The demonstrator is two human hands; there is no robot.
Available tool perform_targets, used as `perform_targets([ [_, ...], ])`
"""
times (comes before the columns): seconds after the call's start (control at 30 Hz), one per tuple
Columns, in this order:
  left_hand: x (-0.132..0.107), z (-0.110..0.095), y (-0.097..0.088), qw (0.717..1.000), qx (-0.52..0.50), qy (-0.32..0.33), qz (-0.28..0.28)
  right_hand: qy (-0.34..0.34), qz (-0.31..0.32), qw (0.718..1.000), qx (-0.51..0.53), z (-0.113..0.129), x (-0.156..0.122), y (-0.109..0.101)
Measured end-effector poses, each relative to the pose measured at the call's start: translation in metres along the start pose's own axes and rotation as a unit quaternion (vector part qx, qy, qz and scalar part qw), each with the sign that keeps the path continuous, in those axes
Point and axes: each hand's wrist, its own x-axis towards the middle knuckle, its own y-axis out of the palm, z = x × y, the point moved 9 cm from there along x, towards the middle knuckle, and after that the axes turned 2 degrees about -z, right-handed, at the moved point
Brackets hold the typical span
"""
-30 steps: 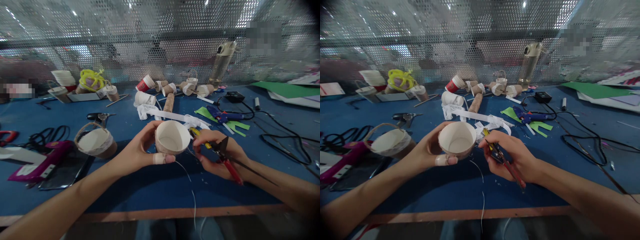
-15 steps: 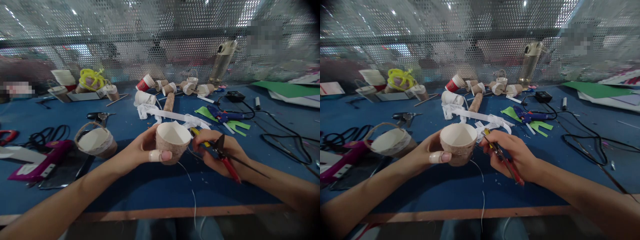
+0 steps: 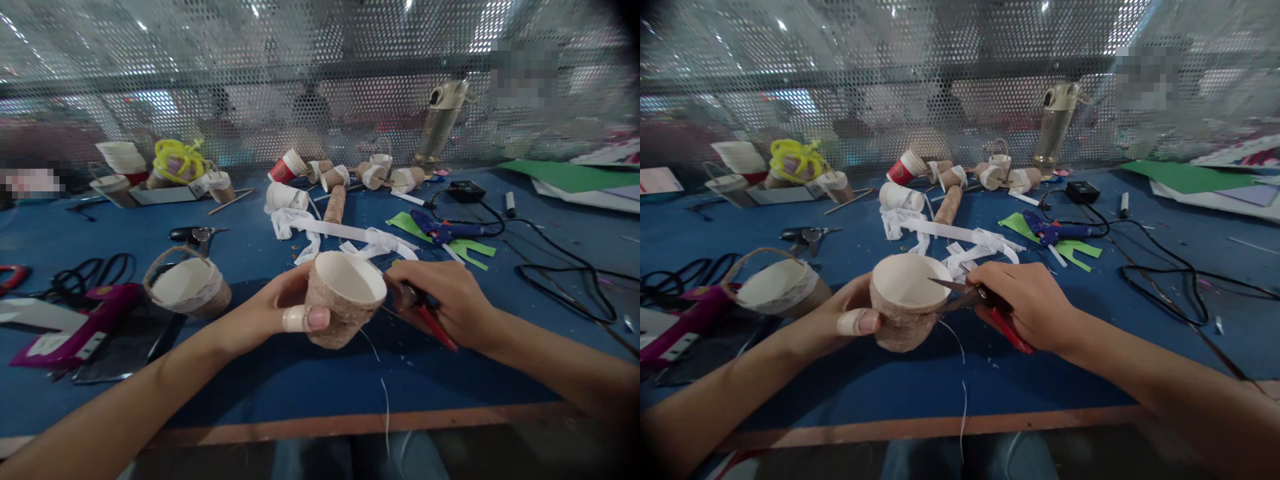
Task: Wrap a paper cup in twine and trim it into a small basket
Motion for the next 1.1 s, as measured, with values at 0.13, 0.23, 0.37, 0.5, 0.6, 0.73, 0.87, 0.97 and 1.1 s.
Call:
perform_targets([
  [0.13, -0.001, 0.000, 0.001, 1.000, -0.005, -0.001, 0.016, -0.030, 0.010, 0.999, -0.031, 0.008, 0.003, 0.000],
  [0.23, -0.001, 0.000, 0.004, 0.999, -0.002, -0.010, 0.031, -0.051, 0.008, 0.997, -0.057, 0.012, 0.002, -0.001],
  [0.37, -0.001, 0.004, 0.008, 0.998, 0.006, -0.036, 0.054, -0.069, -0.005, 0.994, -0.086, 0.016, 0.000, 0.000],
  [0.5, 0.000, 0.007, 0.005, 0.998, 0.009, -0.040, 0.042, -0.067, -0.004, 0.993, -0.100, 0.016, -0.001, 0.004],
  [0.6, 0.000, 0.008, 0.004, 0.999, 0.008, -0.041, 0.031, -0.066, 0.010, 0.991, -0.117, 0.015, -0.001, 0.007],
  [0.73, 0.001, 0.007, 0.003, 0.999, 0.012, -0.049, 0.002, -0.062, 0.021, 0.988, -0.138, 0.015, -0.001, 0.009],
  [0.87, 0.002, 0.008, 0.001, 0.998, 0.016, -0.053, -0.023, -0.046, 0.048, 0.985, -0.162, 0.014, 0.000, 0.012],
  [0.97, 0.003, 0.009, -0.002, 0.999, 0.015, -0.045, -0.027, -0.033, 0.046, 0.982, -0.177, 0.013, 0.001, 0.011],
  [1.1, 0.004, 0.013, -0.006, 0.998, 0.016, -0.044, -0.034, -0.032, 0.044, 0.979, -0.198, 0.013, 0.004, 0.009],
])
